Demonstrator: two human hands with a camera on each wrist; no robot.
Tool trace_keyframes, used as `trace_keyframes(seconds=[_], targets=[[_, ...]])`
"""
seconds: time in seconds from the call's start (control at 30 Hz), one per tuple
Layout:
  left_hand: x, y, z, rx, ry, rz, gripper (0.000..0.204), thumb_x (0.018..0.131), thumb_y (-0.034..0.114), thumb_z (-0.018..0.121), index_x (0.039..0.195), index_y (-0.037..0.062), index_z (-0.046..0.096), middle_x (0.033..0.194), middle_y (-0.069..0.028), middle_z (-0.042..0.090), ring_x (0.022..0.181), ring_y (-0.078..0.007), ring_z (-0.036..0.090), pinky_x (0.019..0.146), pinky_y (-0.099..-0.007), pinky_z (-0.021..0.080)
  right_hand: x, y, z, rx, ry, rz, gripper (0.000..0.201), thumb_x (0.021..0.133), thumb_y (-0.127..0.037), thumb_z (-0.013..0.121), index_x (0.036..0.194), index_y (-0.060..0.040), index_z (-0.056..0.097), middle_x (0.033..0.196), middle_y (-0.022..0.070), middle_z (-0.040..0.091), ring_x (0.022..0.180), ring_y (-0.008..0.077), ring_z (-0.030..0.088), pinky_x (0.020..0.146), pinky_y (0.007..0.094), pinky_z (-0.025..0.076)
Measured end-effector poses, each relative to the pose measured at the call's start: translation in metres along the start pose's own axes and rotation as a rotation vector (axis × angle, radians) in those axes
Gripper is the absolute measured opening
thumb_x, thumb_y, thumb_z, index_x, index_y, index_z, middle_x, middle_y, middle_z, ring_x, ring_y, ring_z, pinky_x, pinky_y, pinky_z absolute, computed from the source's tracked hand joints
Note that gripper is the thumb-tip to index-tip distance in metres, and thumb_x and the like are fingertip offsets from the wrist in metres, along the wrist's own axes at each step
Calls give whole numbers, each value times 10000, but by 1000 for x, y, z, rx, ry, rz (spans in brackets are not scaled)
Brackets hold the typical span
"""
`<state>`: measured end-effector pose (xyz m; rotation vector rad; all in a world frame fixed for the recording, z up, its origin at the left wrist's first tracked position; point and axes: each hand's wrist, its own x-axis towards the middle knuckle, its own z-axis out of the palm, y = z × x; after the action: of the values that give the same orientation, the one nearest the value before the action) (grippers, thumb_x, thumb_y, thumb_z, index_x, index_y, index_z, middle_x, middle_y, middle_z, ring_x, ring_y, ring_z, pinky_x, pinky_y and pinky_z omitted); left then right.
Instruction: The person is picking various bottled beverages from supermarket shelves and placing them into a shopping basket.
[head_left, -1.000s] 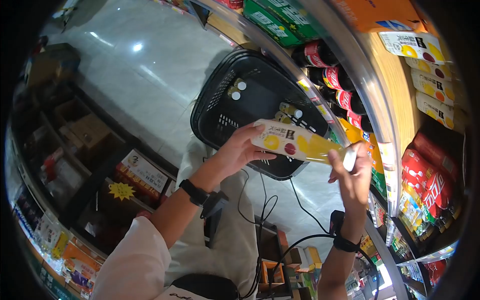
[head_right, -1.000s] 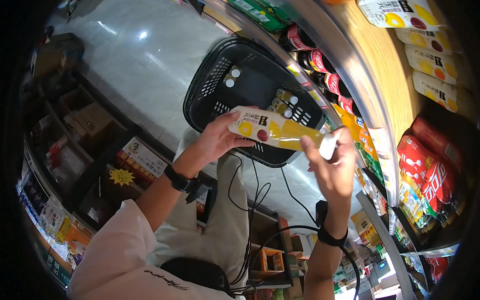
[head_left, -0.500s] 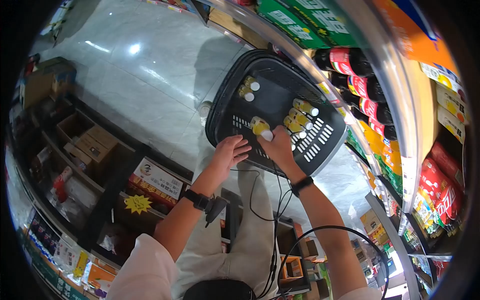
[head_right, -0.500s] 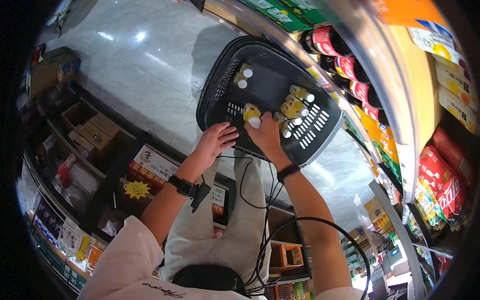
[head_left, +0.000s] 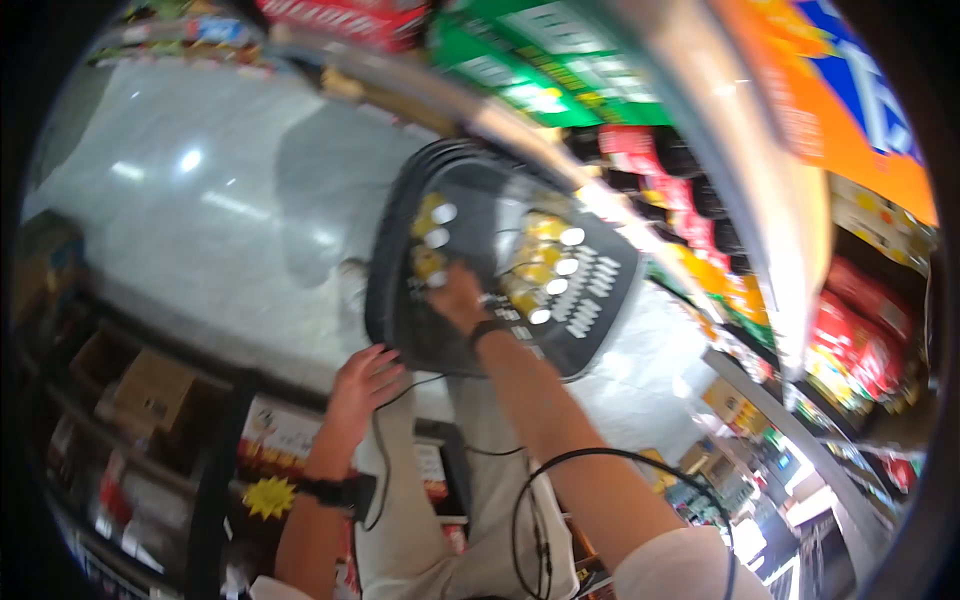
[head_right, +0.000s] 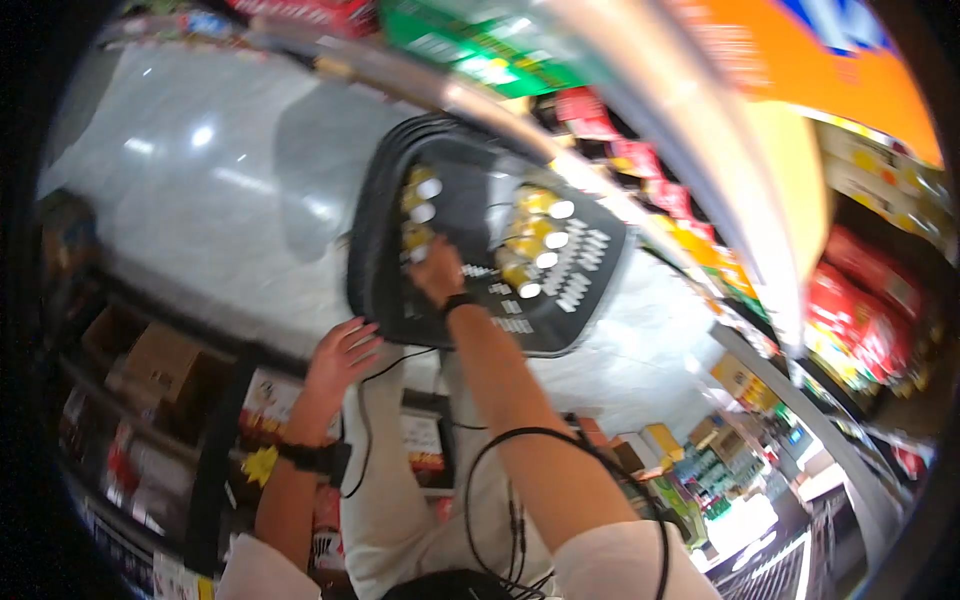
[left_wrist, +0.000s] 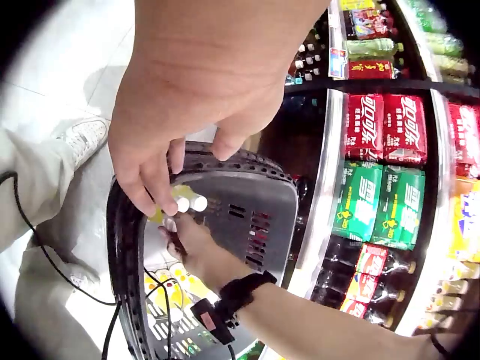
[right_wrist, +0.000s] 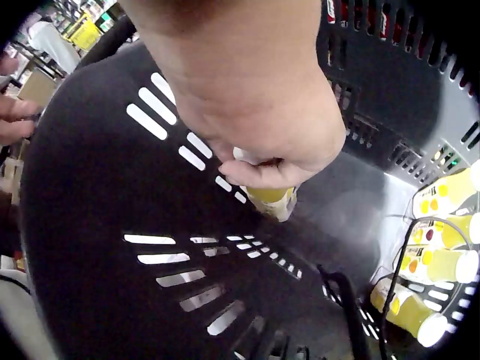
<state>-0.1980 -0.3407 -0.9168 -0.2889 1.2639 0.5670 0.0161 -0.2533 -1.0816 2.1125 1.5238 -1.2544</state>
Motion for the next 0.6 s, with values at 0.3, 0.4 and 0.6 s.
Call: trace_keyframes(seconds=[0.3, 0.4, 0.6], targets=[[6, 15, 34, 15, -22, 39, 544, 967, 407, 620, 1369, 59, 506, 1393, -128, 579, 1242, -286, 589, 1028, -416, 463, -40, -20, -75, 142, -34, -24, 621, 721, -299, 843, 1141, 45, 541, 1012, 270, 706, 984, 443, 688, 833, 487, 574], [0, 13, 44, 41, -17, 64, 545, 973, 408, 609, 1376, 57, 503, 1393, -129, 577, 1249, -290, 589, 1041, -425, 457, -56, -14, -80, 252, -17, -71, 589, 728, -310, 842, 1098, 46, 554, 1009, 280, 703, 996, 453, 681, 836, 490, 570], [19, -14, 49, 61, -88, 88, 447, 1038, 375, 510, 1369, 75, 525, 1396, -141, 583, 1239, -297, 605, 1046, -438, 472, -67, 8, -82, 215, 98, -63, 545, 753, -353, 816, 1016, 43, 548, 972, 304, 696, 969, 466, 679, 783, 522, 566]])
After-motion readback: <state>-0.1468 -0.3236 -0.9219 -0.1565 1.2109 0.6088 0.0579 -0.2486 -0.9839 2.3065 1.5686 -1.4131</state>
